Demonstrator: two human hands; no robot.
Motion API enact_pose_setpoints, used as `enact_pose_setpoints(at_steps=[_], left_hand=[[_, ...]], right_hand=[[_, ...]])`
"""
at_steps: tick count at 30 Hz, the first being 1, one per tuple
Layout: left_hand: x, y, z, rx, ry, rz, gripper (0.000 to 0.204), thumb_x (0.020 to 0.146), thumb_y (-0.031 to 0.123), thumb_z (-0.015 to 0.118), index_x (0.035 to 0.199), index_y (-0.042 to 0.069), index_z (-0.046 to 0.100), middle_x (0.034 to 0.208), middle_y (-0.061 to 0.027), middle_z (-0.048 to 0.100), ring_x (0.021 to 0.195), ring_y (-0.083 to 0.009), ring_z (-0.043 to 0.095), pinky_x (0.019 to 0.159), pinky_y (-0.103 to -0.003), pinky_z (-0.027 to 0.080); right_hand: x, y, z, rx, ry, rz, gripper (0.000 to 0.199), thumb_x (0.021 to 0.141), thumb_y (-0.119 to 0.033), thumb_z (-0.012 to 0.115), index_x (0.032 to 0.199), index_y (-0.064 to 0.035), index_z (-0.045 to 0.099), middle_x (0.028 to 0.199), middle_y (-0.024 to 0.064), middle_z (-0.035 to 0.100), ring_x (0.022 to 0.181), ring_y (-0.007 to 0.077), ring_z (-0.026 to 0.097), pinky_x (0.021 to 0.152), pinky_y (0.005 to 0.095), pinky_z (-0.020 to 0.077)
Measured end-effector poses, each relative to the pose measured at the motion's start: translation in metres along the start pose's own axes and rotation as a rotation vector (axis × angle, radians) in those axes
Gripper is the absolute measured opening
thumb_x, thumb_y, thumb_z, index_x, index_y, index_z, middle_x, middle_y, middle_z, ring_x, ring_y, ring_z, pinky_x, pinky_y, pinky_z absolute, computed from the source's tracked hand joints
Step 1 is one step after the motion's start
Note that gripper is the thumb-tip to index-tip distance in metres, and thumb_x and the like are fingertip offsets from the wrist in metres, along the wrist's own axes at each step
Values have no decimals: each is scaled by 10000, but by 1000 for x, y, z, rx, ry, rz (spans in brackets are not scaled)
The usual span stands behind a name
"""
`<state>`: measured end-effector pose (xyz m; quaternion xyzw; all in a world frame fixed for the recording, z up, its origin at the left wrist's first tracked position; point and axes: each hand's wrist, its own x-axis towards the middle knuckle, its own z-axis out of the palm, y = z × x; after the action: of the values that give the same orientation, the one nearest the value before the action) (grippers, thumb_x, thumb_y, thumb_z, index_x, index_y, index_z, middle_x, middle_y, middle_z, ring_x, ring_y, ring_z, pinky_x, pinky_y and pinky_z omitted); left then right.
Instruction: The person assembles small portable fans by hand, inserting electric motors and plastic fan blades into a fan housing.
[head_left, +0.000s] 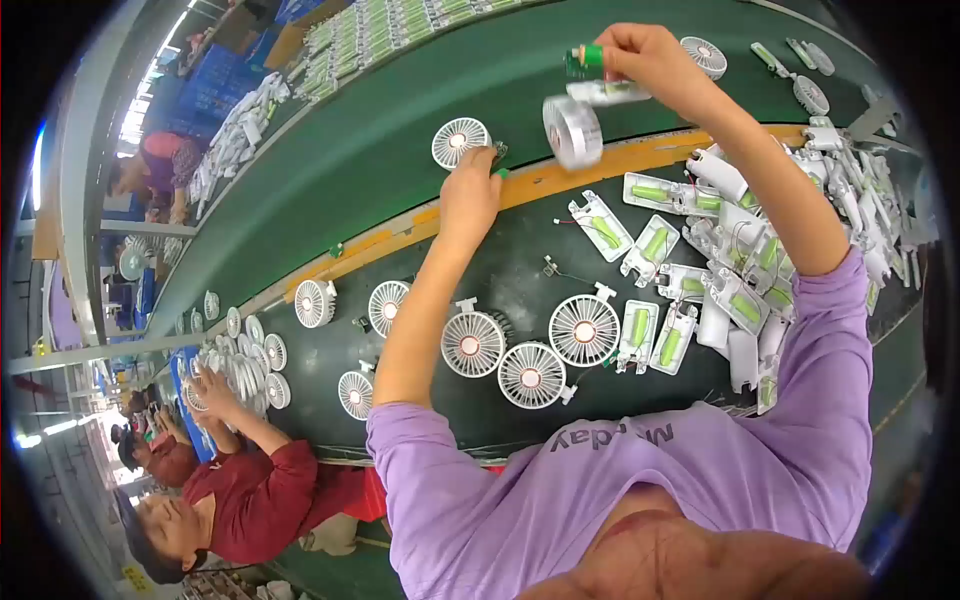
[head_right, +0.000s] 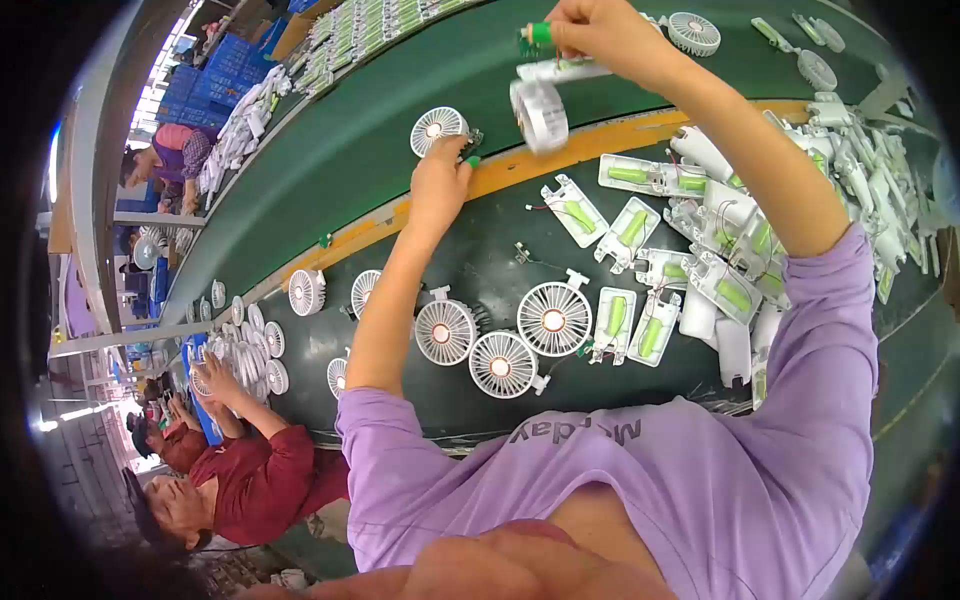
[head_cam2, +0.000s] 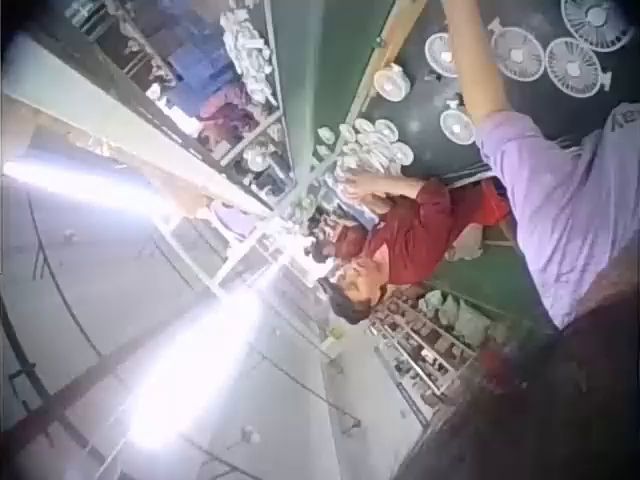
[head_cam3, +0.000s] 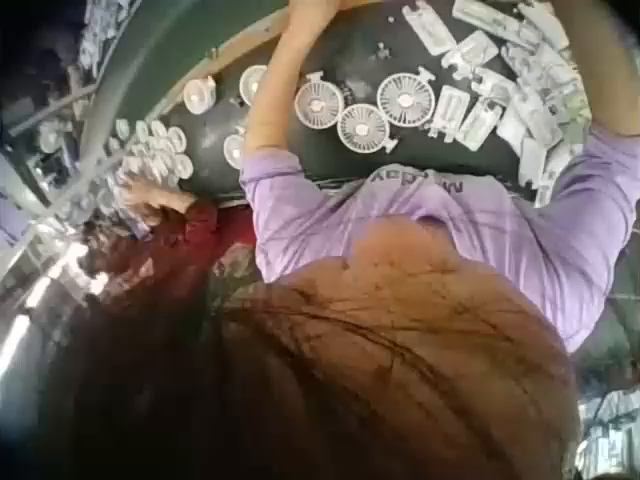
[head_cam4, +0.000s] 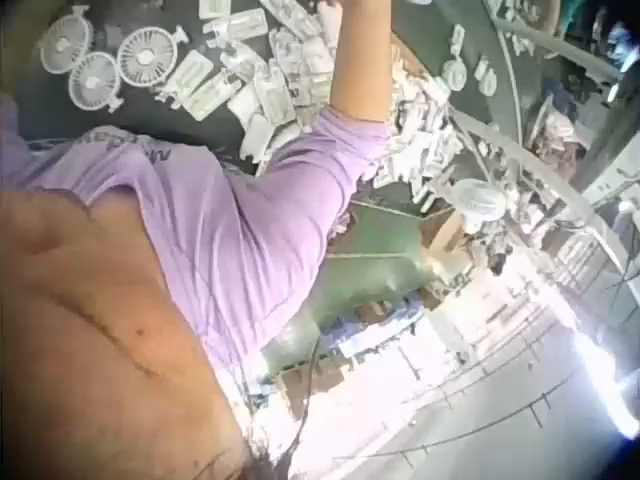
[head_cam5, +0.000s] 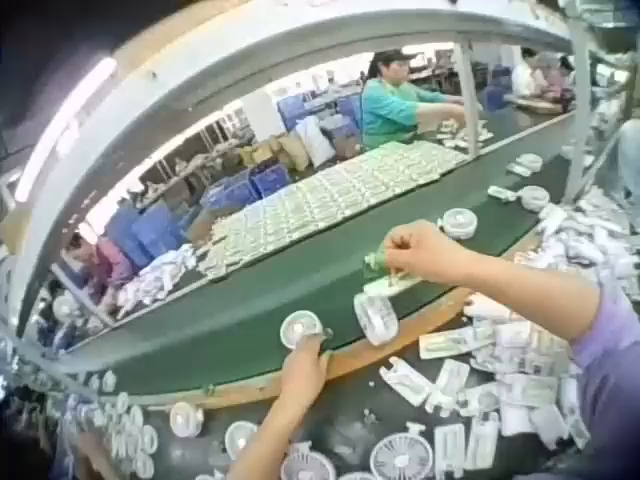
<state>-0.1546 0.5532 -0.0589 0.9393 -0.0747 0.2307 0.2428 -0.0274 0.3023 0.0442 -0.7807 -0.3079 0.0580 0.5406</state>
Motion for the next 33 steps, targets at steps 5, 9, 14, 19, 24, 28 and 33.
enact_pose_setpoints(at_steps=[5, 9, 14, 19, 24, 28, 33], left_hand=[[2, -7, 12, 297, -126, -92, 261, 738, 73, 590, 997, 43, 594, 908, -137, 601, 812, -320, 578, 698, -405, 468], [-3, -16, -2, 247, -48, -51, 212, 727, 72, 598, 939, 67, 617, 857, -121, 586, 783, -308, 588, 673, -406, 481], [-9, -12, -12, 284, -123, -220, 108, 734, 68, 590, 830, 44, 633, 865, -125, 603, 685, -299, 603, 643, -378, 493], [-24, 3, -18, -520, -147, -484, 189, 752, -9, 556, 940, -8, 578, 847, -88, 604, 694, -153, 605, 624, -272, 476], [-19, 31, -21, -1013, -167, -512, 256, 773, -46, 564, 1024, -21, 525, 875, -58, 586, 735, -111, 586, 646, -226, 475], [-10, 56, -26, -1024, -226, -532, 295, 814, -62, 488, 1105, -39, 527, 1046, -98, 583, 859, -141, 594, 733, -247, 490], [-15, 71, -21, -1100, -172, -335, 349, 848, -51, 425, 1193, -22, 472, 1019, -100, 592, 893, -153, 597, 751, -268, 492]], right_hand=[[-15, 21, 20, -436, 130, -245, 297, 821, -42, 504, 1115, -11, 522, 1051, 97, 557, 948, 205, 539, 749, 299, 446], [-52, 14, 69, -564, -166, -497, 248, 693, -105, 637, 926, -39, 585, 933, 114, 517, 896, 289, 505, 778, 371, 422], [-77, 35, 112, -690, -314, -548, 153, 654, -165, 679, 751, -65, 614, 814, 98, 495, 841, 269, 494, 738, 370, 411], [-75, 48, 109, -613, -469, -424, 91, 701, -135, 615, 752, -61, 599, 833, 95, 526, 870, 257, 510, 753, 378, 410], [-81, 33, 83, 62, -523, 17, 109, 835, -111, 526, 900, -24, 523, 871, 87, 604, 875, 185, 575, 802, 321, 430], [-79, 22, 63, 503, -428, 148, 122, 914, -118, 456, 947, -1, 465, 918, 88, 642, 918, 108, 581, 851, 257, 425], [-80, -6, 54, 501, -371, 175, 185, 886, -103, 511, 1028, 16, 512, 894, 74, 647, 896, 111, 587, 824, 246, 438]])
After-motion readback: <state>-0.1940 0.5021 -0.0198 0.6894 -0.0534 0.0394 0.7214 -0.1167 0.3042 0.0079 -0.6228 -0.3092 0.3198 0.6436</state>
